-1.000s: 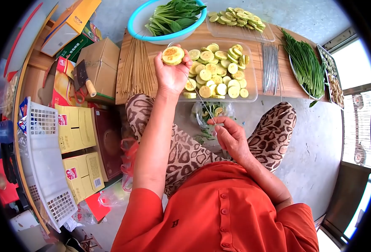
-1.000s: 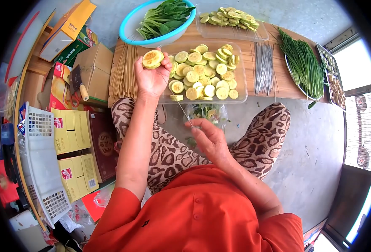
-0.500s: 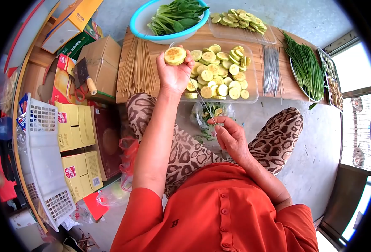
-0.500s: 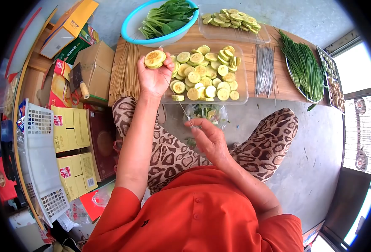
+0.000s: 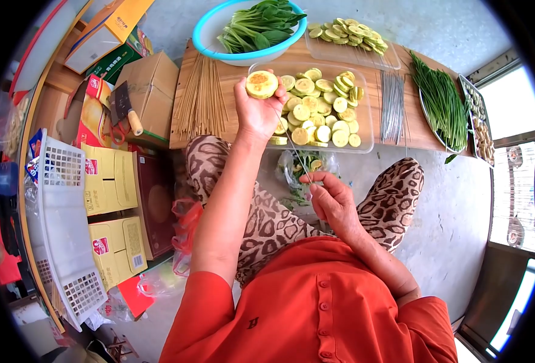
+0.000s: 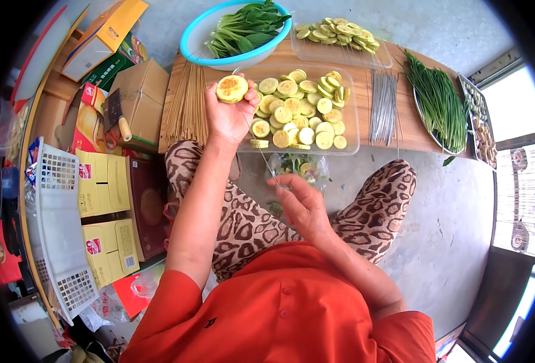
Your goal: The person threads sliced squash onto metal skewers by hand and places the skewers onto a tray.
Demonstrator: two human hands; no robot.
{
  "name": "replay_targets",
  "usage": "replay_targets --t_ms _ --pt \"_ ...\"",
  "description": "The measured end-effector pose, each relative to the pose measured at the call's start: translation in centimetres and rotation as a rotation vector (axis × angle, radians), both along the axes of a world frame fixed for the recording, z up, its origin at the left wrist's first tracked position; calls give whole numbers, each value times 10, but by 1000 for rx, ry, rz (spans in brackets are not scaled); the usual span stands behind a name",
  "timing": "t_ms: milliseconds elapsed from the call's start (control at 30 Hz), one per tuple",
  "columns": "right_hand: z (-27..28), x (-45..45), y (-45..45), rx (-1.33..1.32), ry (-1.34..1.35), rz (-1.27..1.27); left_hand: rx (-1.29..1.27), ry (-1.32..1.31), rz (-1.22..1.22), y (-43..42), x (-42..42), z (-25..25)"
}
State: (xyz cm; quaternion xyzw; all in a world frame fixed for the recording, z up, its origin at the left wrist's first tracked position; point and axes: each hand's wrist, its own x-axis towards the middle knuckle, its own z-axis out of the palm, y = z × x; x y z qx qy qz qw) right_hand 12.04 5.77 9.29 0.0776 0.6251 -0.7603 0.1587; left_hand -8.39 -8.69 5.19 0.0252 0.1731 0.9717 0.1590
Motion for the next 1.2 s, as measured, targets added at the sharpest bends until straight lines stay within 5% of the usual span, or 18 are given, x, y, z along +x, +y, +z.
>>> replay_targets --t_ms 1200 --pt "-14 -56 -13 -264 53 -146 -76 -6 -112 30 18 -1"
